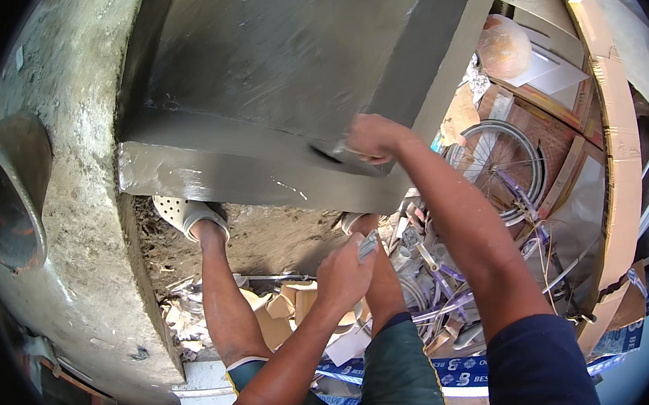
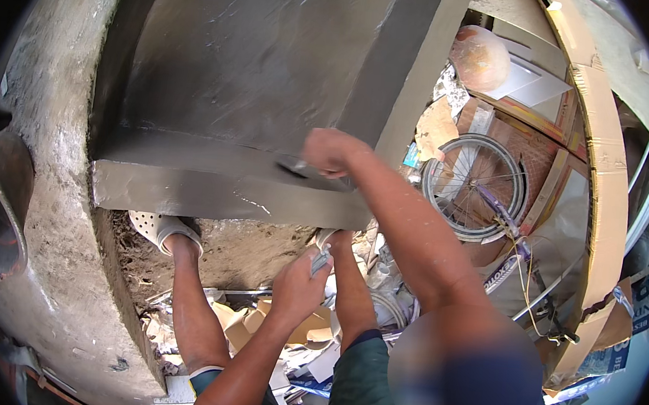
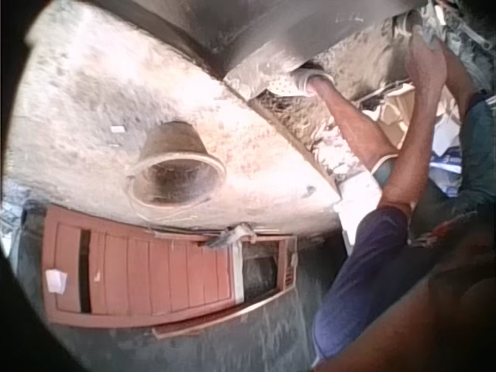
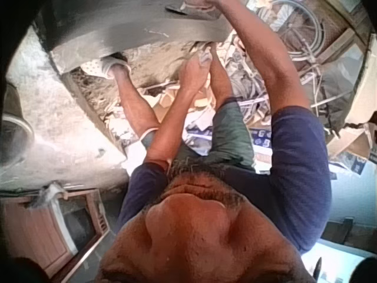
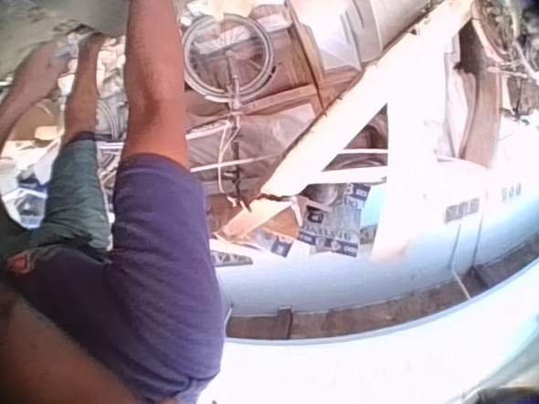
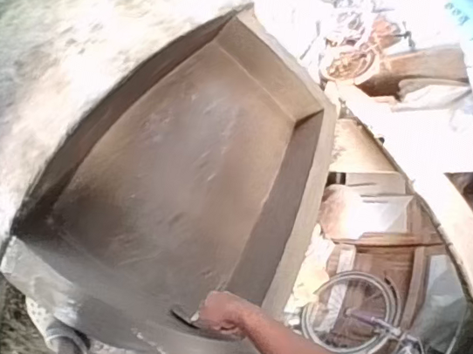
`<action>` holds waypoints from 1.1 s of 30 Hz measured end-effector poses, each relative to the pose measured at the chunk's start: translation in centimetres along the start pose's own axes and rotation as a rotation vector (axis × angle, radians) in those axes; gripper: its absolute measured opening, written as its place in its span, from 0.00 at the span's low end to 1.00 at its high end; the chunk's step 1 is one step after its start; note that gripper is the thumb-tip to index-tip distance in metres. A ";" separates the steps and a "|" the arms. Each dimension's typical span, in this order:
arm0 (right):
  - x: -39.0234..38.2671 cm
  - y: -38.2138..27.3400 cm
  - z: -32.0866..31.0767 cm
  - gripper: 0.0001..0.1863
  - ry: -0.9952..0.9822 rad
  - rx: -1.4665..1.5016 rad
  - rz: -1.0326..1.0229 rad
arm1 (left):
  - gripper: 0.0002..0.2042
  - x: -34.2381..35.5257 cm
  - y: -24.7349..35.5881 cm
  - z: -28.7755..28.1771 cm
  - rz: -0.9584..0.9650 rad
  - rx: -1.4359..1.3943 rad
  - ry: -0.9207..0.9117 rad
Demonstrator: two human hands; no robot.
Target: The person uses a trowel to smooth wet concrete on a rectangular basin, repeatedly scraping and leveling the surface. The person occasionally dips the trowel into a bucket of water to clean it and continues smoothing different sections of the basin.
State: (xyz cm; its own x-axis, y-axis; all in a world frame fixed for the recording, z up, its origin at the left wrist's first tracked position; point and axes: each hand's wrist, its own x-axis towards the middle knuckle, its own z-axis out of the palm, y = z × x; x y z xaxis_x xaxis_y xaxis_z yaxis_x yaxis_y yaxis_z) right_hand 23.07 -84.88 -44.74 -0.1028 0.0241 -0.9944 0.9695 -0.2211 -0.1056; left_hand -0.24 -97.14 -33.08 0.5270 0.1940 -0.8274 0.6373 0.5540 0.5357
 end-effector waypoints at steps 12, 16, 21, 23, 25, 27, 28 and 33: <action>-5.1 -0.5 -2.1 0.19 0.198 0.261 0.053 | 0.19 0.8 1.8 -0.9 0.030 0.087 -0.025; -4.5 3.4 0.2 0.13 0.093 0.572 0.301 | 0.18 0.6 2.5 -0.8 0.066 0.088 -0.057; -2.6 4.1 0.6 0.13 0.086 0.614 0.371 | 0.17 1.1 2.7 -1.4 0.032 0.090 -0.056; -1.7 4.2 0.8 0.12 0.074 0.615 0.411 | 0.15 1.2 2.6 -1.5 0.028 0.093 -0.069; -1.0 4.2 1.2 0.11 0.072 0.606 0.456 | 0.15 1.2 2.6 -1.4 0.038 0.069 -0.057; -0.5 4.3 1.6 0.12 0.057 0.598 0.448 | 0.15 1.3 2.5 -1.4 0.042 0.059 -0.045; -0.3 4.3 1.8 0.12 0.045 0.590 0.465 | 0.15 1.2 2.4 -1.4 0.040 0.059 -0.041; -0.4 2.9 1.4 0.15 0.022 0.434 0.321 | 0.16 1.3 2.0 -1.1 0.022 0.071 -0.053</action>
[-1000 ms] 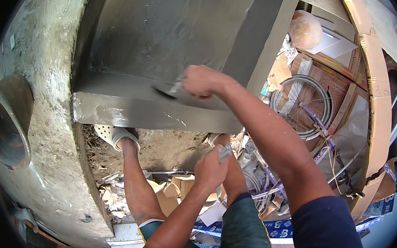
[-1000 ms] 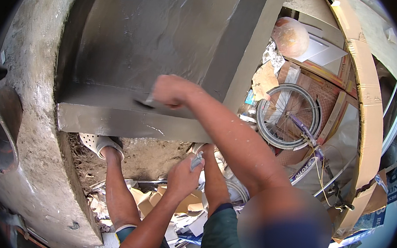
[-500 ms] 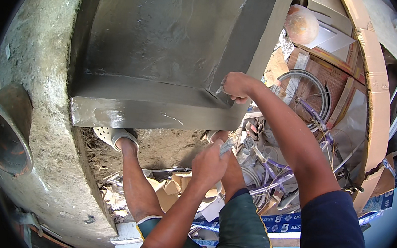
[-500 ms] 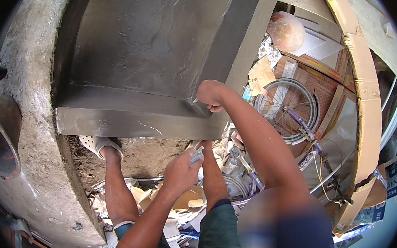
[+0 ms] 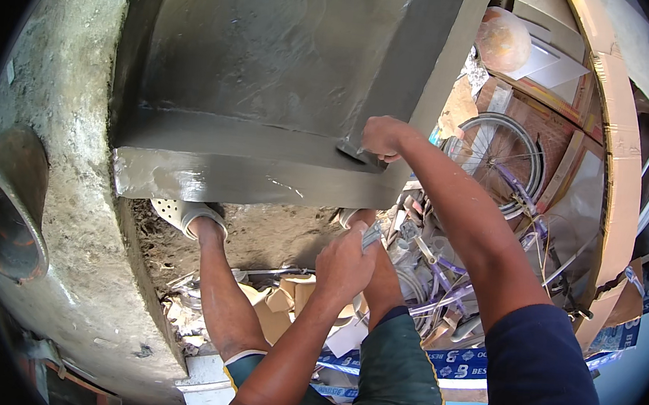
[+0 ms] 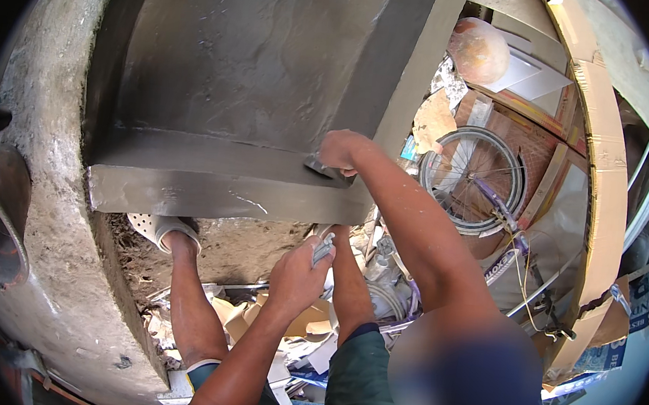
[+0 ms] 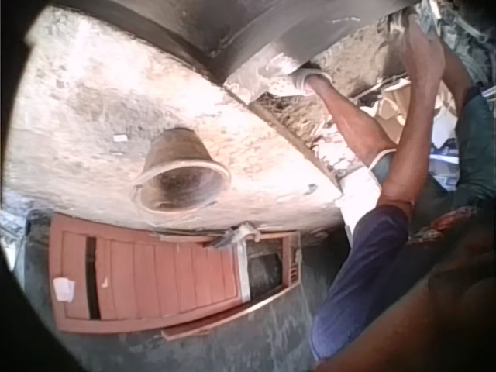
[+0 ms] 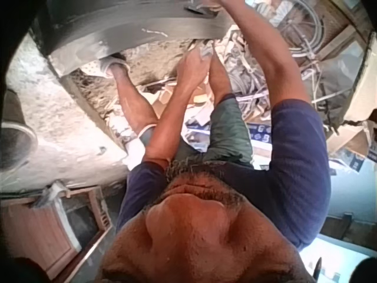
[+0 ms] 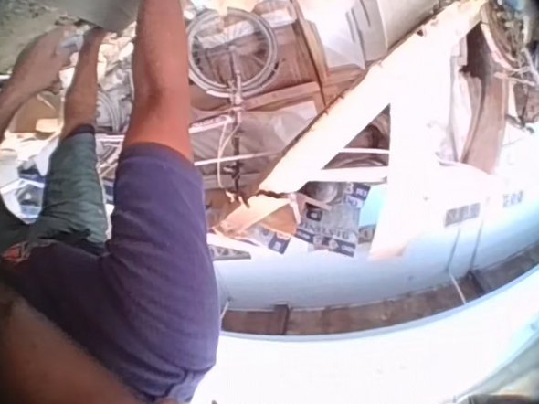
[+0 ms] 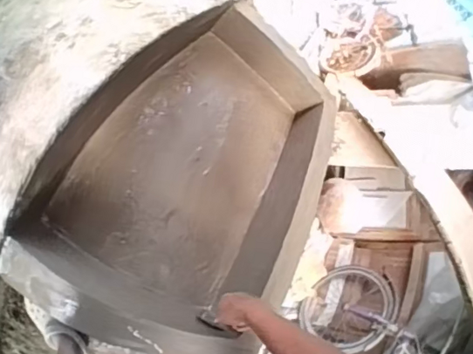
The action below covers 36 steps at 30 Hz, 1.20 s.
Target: The person uses a trowel to smooth wet concrete on a rectangular basin, repeatedly scraping and leveling the surface. The person occasionally dips the trowel into a bucket of water to clean it and continues smoothing different sections of the basin.
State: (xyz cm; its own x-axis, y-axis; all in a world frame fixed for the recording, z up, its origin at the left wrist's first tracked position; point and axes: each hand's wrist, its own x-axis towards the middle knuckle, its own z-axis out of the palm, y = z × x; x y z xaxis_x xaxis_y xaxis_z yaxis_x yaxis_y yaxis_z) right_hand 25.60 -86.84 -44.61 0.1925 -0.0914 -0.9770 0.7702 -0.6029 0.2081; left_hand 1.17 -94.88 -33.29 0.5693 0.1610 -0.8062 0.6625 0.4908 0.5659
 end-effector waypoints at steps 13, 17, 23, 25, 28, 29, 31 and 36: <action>-3.3 -1.7 -2.2 0.14 0.027 -0.266 -0.239 | 0.18 -0.2 0.5 0.1 0.003 0.031 -0.069; 0.2 5.1 -0.6 0.14 -0.033 -0.150 -0.211 | 0.18 -0.4 0.8 -0.1 0.024 0.127 -0.177; 3.1 8.6 1.9 0.12 -0.023 -0.343 -0.518 | 0.18 -0.7 0.2 -0.1 0.053 0.150 -0.244; 0.9 6.6 1.7 0.11 0.044 -0.781 -0.696 | 0.18 -1.0 0.1 0.2 0.059 0.131 -0.287; -3.7 0.0 0.6 0.11 0.030 -0.398 -0.443 | 0.19 -1.2 0.2 0.9 0.086 0.130 -0.355; -5.4 -2.6 0.1 0.12 0.077 -0.201 -0.434 | 0.19 -1.2 0.3 1.1 0.092 0.141 -0.384; -7.8 -8.6 -0.5 0.16 0.073 -0.051 -0.409 | 0.19 -1.1 0.4 1.5 0.092 0.162 -0.390; -10.9 -15.2 -1.1 0.27 0.217 0.026 -0.637 | 0.19 -1.1 0.0 1.5 0.099 0.255 -0.394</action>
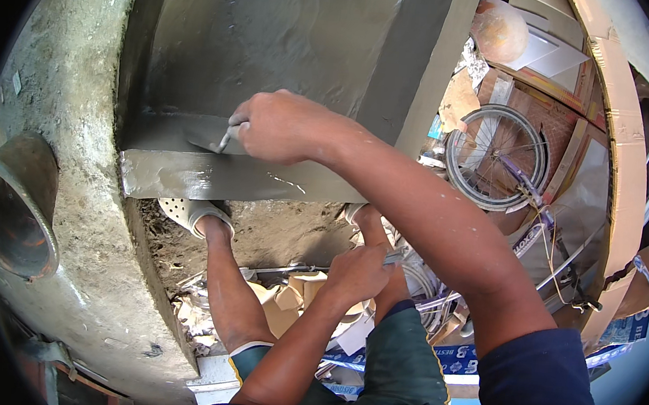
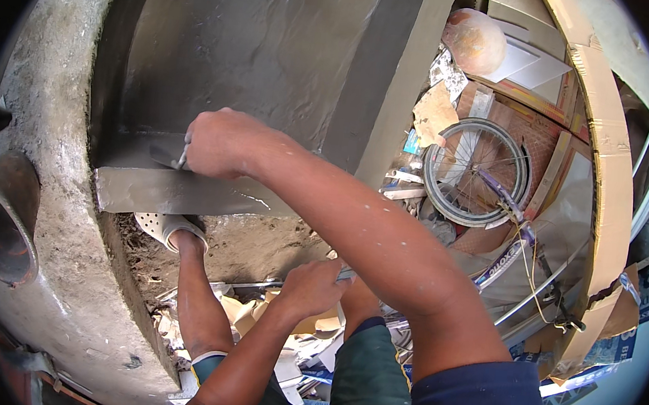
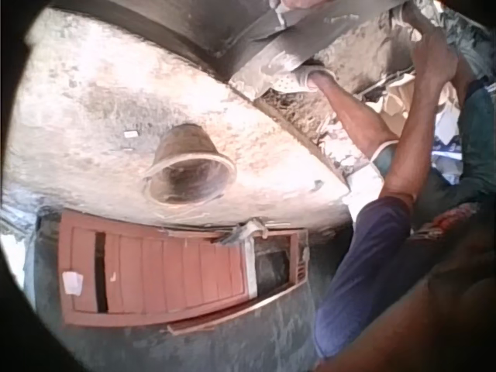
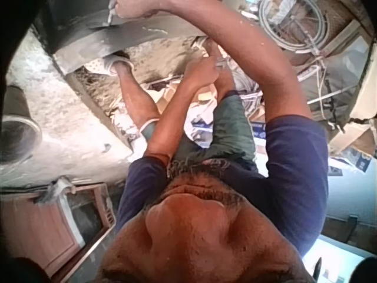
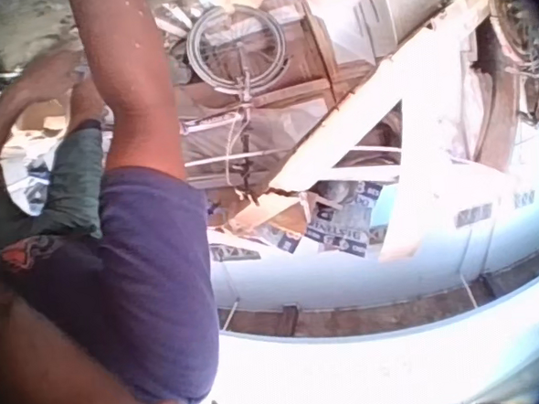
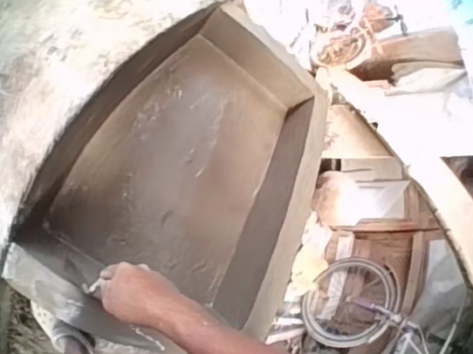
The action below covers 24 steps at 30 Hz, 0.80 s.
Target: The person uses a trowel to smooth wet concrete on a rectangular basin, repeatedly scraping and leveling the surface. The person occasionally dips the trowel into a bucket of water to clean it and continues smoothing different sections of the basin.
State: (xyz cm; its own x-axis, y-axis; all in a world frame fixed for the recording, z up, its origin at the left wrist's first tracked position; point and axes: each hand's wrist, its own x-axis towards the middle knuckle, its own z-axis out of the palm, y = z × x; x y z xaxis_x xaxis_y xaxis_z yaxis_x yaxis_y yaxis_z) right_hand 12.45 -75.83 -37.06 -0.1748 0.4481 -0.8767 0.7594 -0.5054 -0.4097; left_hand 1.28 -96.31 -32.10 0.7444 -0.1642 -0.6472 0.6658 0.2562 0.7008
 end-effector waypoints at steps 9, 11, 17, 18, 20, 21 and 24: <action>-8.1 15.4 -0.9 0.17 -0.110 -0.137 0.486 | 0.19 -0.3 0.0 -0.1 0.019 -0.023 -0.044; -7.9 19.2 0.1 0.15 -0.189 -0.181 0.484 | 0.19 -0.4 -0.1 -0.3 0.005 -0.031 -0.019; -7.1 22.3 2.3 0.11 -0.170 -0.134 0.371 | 0.16 -0.6 -0.4 -0.3 0.043 -0.082 0.035; -7.1 21.4 2.2 0.11 -0.158 -0.096 0.387 | 0.16 -0.6 -0.3 -0.3 0.031 -0.073 0.026; -7.3 18.7 1.2 0.12 -0.160 -0.050 0.491 | 0.17 -0.6 -0.2 -0.2 0.006 -0.052 0.015; -6.9 16.8 1.0 0.12 -0.168 -0.002 0.507 | 0.18 -0.6 -0.1 -0.1 0.017 -0.041 0.017; -5.9 10.6 1.0 0.15 -0.029 -0.210 0.326 | 0.20 -0.7 0.2 -0.1 0.044 -0.017 0.016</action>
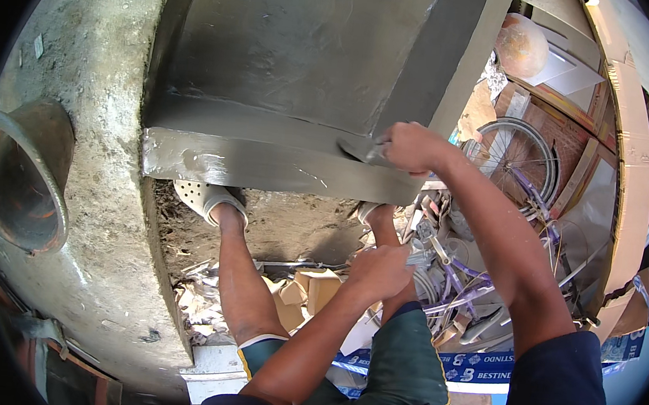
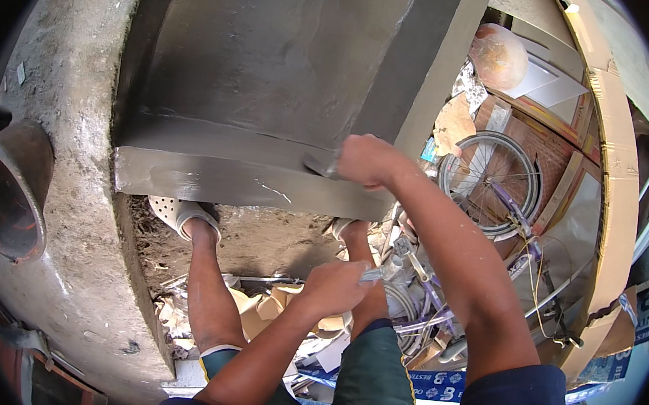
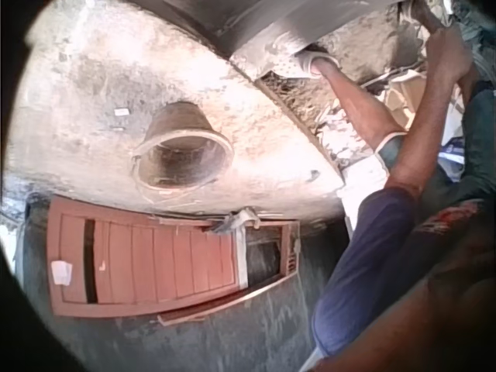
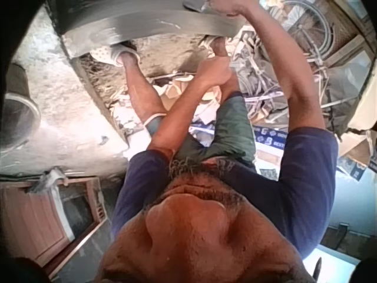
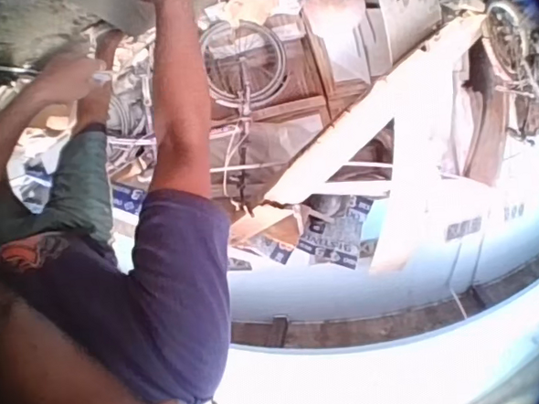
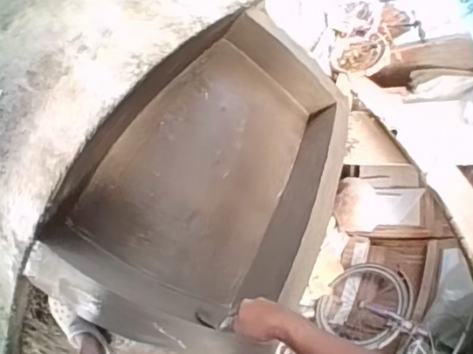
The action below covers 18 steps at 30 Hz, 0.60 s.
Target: The person uses a trowel to smooth wet concrete on a rectangular basin, repeatedly scraping and leveling the surface. The person occasionally dips the trowel into a bucket of water to clean it and continues smoothing different sections of the basin.
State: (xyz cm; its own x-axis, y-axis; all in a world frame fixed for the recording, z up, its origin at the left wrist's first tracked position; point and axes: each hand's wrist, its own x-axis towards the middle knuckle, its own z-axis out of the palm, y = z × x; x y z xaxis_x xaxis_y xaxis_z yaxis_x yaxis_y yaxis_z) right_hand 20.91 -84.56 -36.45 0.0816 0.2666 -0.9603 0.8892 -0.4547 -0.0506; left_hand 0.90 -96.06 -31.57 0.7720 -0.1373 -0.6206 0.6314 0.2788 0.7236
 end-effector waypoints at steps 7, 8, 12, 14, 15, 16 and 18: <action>1.5 -4.1 -2.1 0.19 -0.019 0.428 -0.105 | 0.21 -0.2 0.0 -0.3 0.001 0.001 -0.012; 1.8 -3.1 -1.8 0.19 0.058 0.293 -0.055 | 0.21 -0.2 -0.1 -0.3 -0.006 0.009 0.002; 2.6 3.8 0.0 0.27 -0.100 -0.019 0.124 | 0.20 -0.2 -0.1 -0.2 0.015 0.007 0.006; 2.7 6.1 1.7 0.27 -0.122 0.100 0.229 | 0.20 -0.1 -0.1 -0.1 0.009 0.007 -0.024; 2.8 7.0 2.4 0.27 -0.136 0.154 0.297 | 0.20 0.0 -0.1 -0.1 -0.008 -0.005 -0.021; 3.0 7.7 3.0 0.27 -0.121 0.130 0.284 | 0.20 0.0 -0.2 -0.1 -0.017 -0.013 -0.023; 3.3 8.0 4.1 0.27 -0.095 0.101 0.256 | 0.18 0.1 -0.2 -0.2 -0.029 -0.025 -0.024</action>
State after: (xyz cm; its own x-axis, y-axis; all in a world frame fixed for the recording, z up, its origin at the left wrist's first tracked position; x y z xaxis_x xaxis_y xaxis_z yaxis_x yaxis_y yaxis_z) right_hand 26.43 -90.79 -41.11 0.2513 0.0533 -0.9664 0.7955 -0.5802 0.1748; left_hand 0.87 -95.92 -31.88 0.7550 -0.1687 -0.6337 0.6519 0.2976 0.6974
